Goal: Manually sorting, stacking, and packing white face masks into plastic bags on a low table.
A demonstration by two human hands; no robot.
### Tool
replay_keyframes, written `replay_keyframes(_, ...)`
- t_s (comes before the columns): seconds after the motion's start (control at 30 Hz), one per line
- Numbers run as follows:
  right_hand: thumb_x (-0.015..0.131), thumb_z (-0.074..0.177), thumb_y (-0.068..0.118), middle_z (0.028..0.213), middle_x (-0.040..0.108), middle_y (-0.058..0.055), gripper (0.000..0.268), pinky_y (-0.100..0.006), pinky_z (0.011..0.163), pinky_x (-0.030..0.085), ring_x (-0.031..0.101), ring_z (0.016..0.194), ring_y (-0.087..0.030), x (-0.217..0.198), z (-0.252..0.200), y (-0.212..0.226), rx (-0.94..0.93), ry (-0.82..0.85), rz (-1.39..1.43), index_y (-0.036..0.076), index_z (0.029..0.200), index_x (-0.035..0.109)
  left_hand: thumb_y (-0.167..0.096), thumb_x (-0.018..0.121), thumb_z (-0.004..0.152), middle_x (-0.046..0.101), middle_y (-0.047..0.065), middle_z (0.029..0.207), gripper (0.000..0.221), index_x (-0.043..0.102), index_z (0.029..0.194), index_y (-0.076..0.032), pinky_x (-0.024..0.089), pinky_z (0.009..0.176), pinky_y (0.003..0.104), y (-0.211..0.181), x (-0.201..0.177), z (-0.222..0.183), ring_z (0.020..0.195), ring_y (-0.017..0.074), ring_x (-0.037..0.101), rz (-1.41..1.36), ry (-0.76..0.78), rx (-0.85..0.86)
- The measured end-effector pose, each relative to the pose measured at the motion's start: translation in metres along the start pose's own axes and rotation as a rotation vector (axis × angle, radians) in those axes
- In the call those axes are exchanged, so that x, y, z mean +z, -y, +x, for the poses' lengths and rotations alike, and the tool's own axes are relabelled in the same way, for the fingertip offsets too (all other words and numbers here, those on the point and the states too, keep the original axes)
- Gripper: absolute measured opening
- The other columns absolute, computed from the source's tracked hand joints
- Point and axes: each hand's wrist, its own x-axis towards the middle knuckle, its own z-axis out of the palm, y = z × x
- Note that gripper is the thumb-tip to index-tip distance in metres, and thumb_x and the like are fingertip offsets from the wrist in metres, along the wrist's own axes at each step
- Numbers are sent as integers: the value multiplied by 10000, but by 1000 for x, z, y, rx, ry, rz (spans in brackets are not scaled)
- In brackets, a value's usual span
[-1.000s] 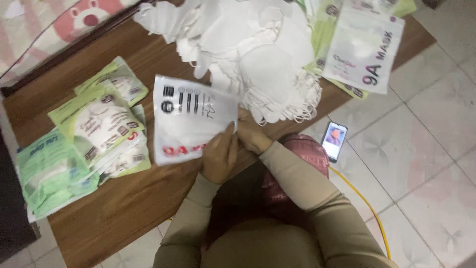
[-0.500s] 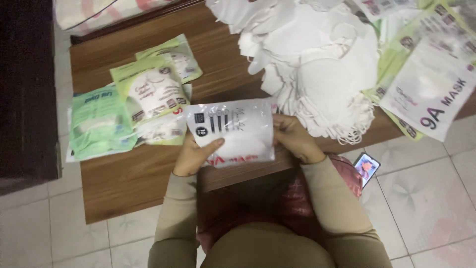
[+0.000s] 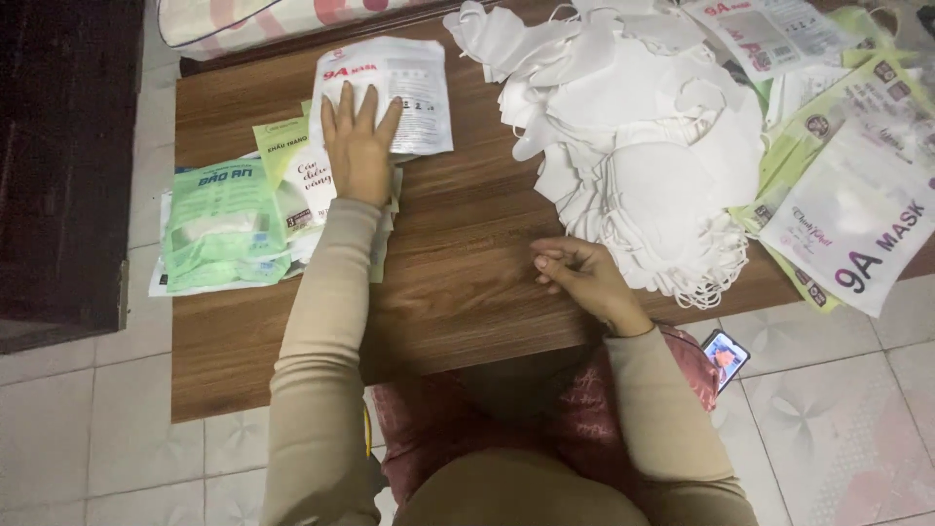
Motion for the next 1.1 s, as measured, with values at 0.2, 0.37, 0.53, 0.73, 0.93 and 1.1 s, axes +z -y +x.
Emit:
replay_keyframes(0.2, 775, 916, 175, 1075, 706, -247, 374, -366, 697, 657, 722, 845, -243, 1, 3, -10, -4, -19, -37, 37, 1259, 720, -192, 592, 954, 432, 170, 1589, 660, 393, 1568, -326, 61, 1161, 706, 2, 29, 3, 1488, 455, 289, 250, 779, -225)
replay_keyframes(0.37, 800, 908, 173, 1020, 735, -255, 362, -412, 698, 641, 741, 826, -283, -14, 5, -10, -146, -113, -196, 40, 1239, 734, -587, 743, 844, 536, 220, 1486, 746, 595, 1435, -155, 164, 1162, 640, -47, 22, 1, 1430, 454, 388, 100, 592, -171)
replay_keyframes(0.53, 749, 952, 226, 1011, 768, -132, 202, -408, 699, 592, 751, 884, -270, -70, 15, 12, -341, -544, -342, 149, 1136, 783, -323, 662, 1001, 691, 220, 1204, 375, 685, 1285, -78, 547, 978, 507, -150, 9, -38, 1152, 410, 656, -733, 333, -257)
replay_keyframes(0.73, 861, 870, 174, 1230, 639, -263, 559, -574, 910, 549, 635, 1097, -486, -144, 47, -13, -342, -874, -829, 2, 1366, 668, -87, 659, 1000, 738, 201, 1062, 171, 736, 1148, -50, 651, 805, 339, -228, 88, -93, 1013, 255, 708, -1543, 116, -717)
replay_keyframes(0.93, 897, 825, 249, 1239, 609, -298, 764, -589, 928, 528, 590, 1131, -479, -137, 51, -3, -39, -784, -957, -50, 1442, 560, -141, 645, 1019, 747, 197, 1050, 165, 747, 1122, -62, 663, 791, 333, -219, 89, -99, 961, 243, 737, -1604, 89, -729)
replay_keyframes(1.1, 844, 823, 265, 1100, 625, -107, 343, -468, 825, 484, 567, 1017, -340, -151, 67, -31, -165, -952, -1135, 110, 1114, 746, -82, 606, 1025, 748, 190, 1084, 157, 729, 1110, -35, 671, 724, 335, -208, 80, -100, 908, 234, 743, -1571, 79, -689)
